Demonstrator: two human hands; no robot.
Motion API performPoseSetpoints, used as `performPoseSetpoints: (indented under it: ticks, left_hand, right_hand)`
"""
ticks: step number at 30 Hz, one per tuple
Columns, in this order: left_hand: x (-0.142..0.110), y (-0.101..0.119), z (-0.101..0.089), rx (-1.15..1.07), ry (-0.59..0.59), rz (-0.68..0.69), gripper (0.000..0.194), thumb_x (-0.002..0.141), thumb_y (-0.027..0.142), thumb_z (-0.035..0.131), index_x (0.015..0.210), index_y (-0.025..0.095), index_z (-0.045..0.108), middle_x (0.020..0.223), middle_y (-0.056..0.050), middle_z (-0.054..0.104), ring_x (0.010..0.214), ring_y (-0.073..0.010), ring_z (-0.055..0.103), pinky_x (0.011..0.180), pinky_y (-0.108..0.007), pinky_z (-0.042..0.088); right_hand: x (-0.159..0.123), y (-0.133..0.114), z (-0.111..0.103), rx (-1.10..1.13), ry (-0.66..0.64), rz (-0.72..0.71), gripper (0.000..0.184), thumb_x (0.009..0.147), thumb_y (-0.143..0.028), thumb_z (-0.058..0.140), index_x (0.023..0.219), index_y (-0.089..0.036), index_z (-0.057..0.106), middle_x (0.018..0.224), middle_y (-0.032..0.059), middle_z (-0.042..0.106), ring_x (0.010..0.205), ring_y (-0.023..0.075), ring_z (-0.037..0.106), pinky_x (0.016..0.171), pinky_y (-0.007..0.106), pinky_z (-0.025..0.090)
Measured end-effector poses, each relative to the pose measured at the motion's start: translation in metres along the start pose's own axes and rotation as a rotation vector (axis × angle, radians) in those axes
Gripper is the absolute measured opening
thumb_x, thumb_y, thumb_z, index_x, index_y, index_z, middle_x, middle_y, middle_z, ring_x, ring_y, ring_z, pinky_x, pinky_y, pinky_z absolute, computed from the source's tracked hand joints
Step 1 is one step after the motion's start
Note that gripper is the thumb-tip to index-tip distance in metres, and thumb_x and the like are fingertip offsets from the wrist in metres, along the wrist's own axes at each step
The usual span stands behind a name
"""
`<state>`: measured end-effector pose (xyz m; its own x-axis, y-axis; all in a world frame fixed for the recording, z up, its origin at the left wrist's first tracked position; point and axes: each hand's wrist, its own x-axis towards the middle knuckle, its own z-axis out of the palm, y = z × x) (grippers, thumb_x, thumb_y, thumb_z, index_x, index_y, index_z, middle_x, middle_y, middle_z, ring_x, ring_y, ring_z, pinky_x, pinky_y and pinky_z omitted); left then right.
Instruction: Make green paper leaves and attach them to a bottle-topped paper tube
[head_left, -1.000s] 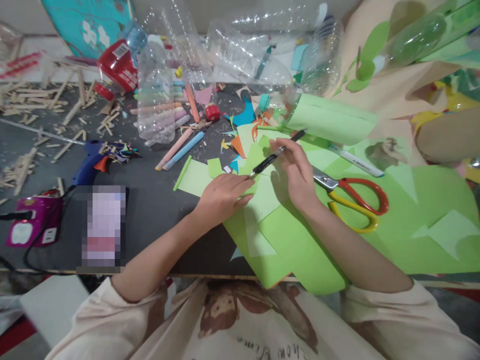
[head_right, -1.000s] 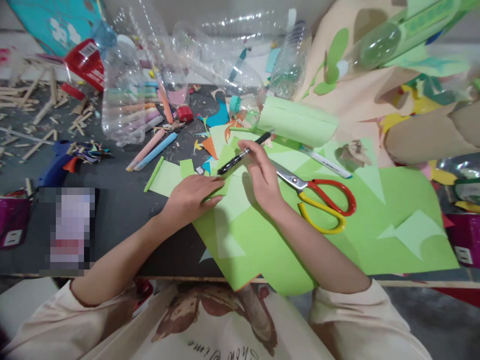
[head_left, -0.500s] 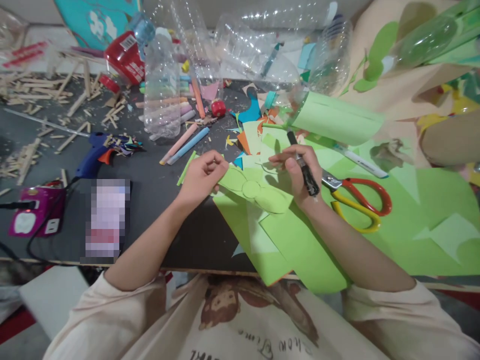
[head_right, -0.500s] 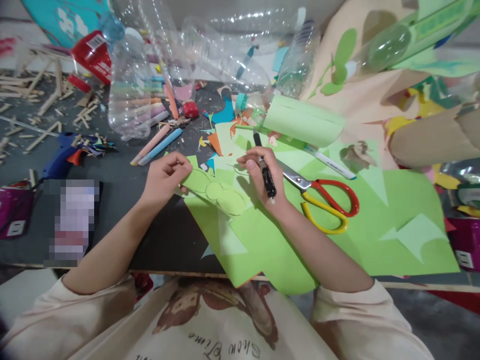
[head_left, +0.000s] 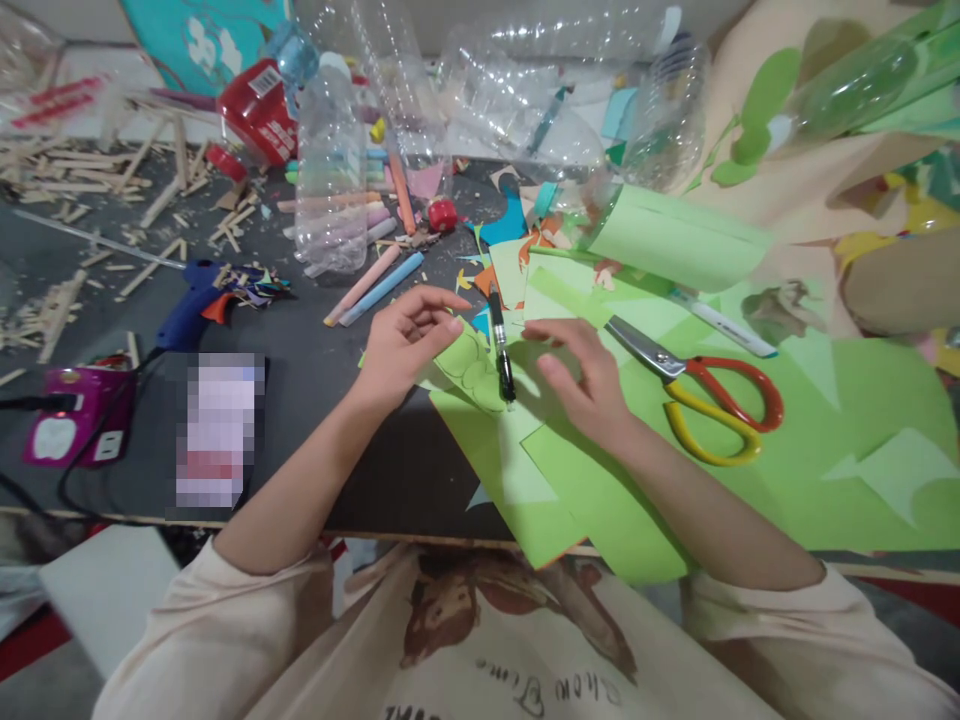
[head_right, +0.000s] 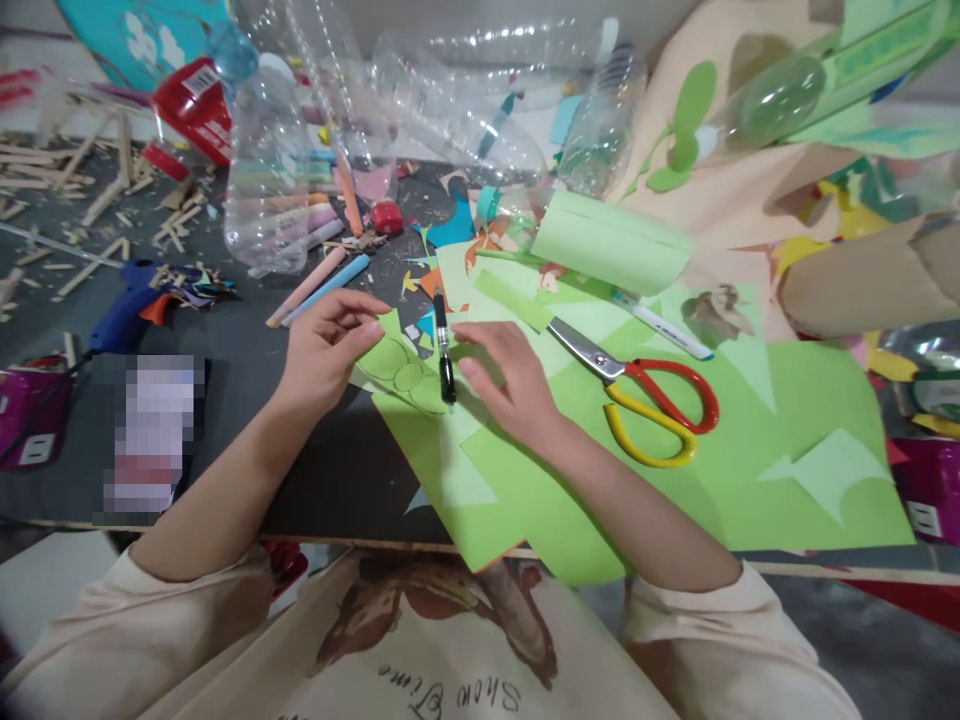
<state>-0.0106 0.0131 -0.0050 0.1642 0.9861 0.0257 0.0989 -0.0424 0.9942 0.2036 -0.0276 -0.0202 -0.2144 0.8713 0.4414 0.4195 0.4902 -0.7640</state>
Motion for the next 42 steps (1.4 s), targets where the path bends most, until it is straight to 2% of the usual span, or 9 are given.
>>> performPoseSetpoints:
  ticks: [3,8,10,15,21,24,27,33,42]
  left_hand:
    - [-0.003,0.002,0.002,-0.086,-0.037,-0.055,0.052,0.066,0.068,0.074,0.09,0.022,0.067,0.064,0.001,0.056,0.051,-0.0106,0.05,0.049,-0.024,0.041]
    - [-0.008,0.003,0.015,-0.207,0.059,-0.138,0.056,0.061,0.061,0.08,0.1,0.024,0.062,0.065,0.004,0.056,0.05,-0.0094,0.049,0.048,-0.023,0.04]
    - [-0.013,0.004,0.024,-0.267,0.1,-0.202,0.053,0.068,0.058,0.075,0.106,0.025,0.058,0.063,0.006,0.054,0.047,-0.0088,0.049,0.046,-0.021,0.04]
    - [-0.025,0.011,0.038,-0.211,-0.177,-0.404,0.04,0.062,0.047,0.081,0.075,0.018,0.057,0.053,0.006,0.054,0.044,-0.0079,0.051,0.046,-0.021,0.043]
    - [-0.024,0.015,0.036,-0.279,-0.137,-0.466,0.041,0.064,0.047,0.078,0.081,0.018,0.055,0.05,0.005,0.06,0.038,-0.0112,0.057,0.041,-0.022,0.048]
    - [-0.021,0.012,0.033,-0.321,-0.057,-0.469,0.045,0.065,0.047,0.077,0.091,0.019,0.053,0.05,0.007,0.06,0.036,-0.012,0.057,0.038,-0.021,0.045]
    - [-0.02,0.009,0.033,-0.382,0.034,-0.443,0.047,0.065,0.039,0.079,0.099,0.019,0.054,0.056,0.007,0.064,0.042,-0.0111,0.06,0.041,-0.02,0.046]
    - [-0.024,0.011,0.038,-0.42,0.087,-0.496,0.039,0.068,0.046,0.077,0.082,0.017,0.055,0.06,0.0,0.067,0.055,-0.0171,0.069,0.053,-0.026,0.055]
    - [-0.024,0.007,0.039,-0.41,0.073,-0.467,0.036,0.076,0.046,0.072,0.061,0.015,0.059,0.048,0.001,0.058,0.041,-0.0084,0.052,0.044,-0.021,0.046]
  right_hand:
    - [-0.004,-0.016,0.01,0.047,-0.152,0.036,0.033,0.093,-0.047,0.055,0.12,-0.028,0.059,0.103,0.0061,0.072,0.095,0.0239,0.064,0.082,0.041,0.05]
    - [-0.003,-0.028,0.016,0.255,-0.324,0.249,0.038,0.092,-0.049,0.054,0.064,-0.023,0.053,0.062,0.0004,0.058,0.061,0.0162,0.053,0.06,0.031,0.045]
    - [-0.001,-0.027,0.014,0.376,-0.297,0.378,0.045,0.09,-0.054,0.053,0.059,-0.022,0.046,0.054,-0.0038,0.047,0.051,0.0122,0.043,0.051,0.027,0.038]
    - [0.005,-0.022,0.008,0.417,-0.085,0.529,0.053,0.081,-0.069,0.057,0.059,-0.023,0.043,0.05,-0.0076,0.037,0.044,0.0093,0.032,0.043,0.024,0.03]
    - [0.018,-0.032,-0.041,-0.082,-0.316,0.307,0.045,0.091,-0.06,0.046,0.069,-0.023,0.058,0.068,0.0029,0.064,0.059,0.0172,0.057,0.058,0.03,0.041]
    - [0.005,-0.035,-0.088,-0.601,-0.144,0.499,0.034,0.089,-0.054,0.049,0.086,-0.024,0.064,0.086,0.0088,0.071,0.071,0.0245,0.064,0.06,0.034,0.041]
    - [-0.023,-0.026,-0.126,-0.913,-0.2,0.776,0.032,0.089,-0.044,0.047,0.108,-0.023,0.062,0.097,0.0138,0.071,0.077,0.0313,0.066,0.058,0.038,0.043]
    - [-0.056,-0.006,-0.137,-0.939,-0.472,0.659,0.055,0.081,-0.025,0.049,0.134,-0.011,0.047,0.123,0.0247,0.058,0.103,0.0379,0.062,0.085,0.047,0.051]
    - [-0.028,-0.006,-0.133,-0.809,-0.52,0.784,0.042,0.078,-0.024,0.058,0.121,-0.024,0.054,0.097,0.0114,0.056,0.075,0.0267,0.06,0.069,0.038,0.049]
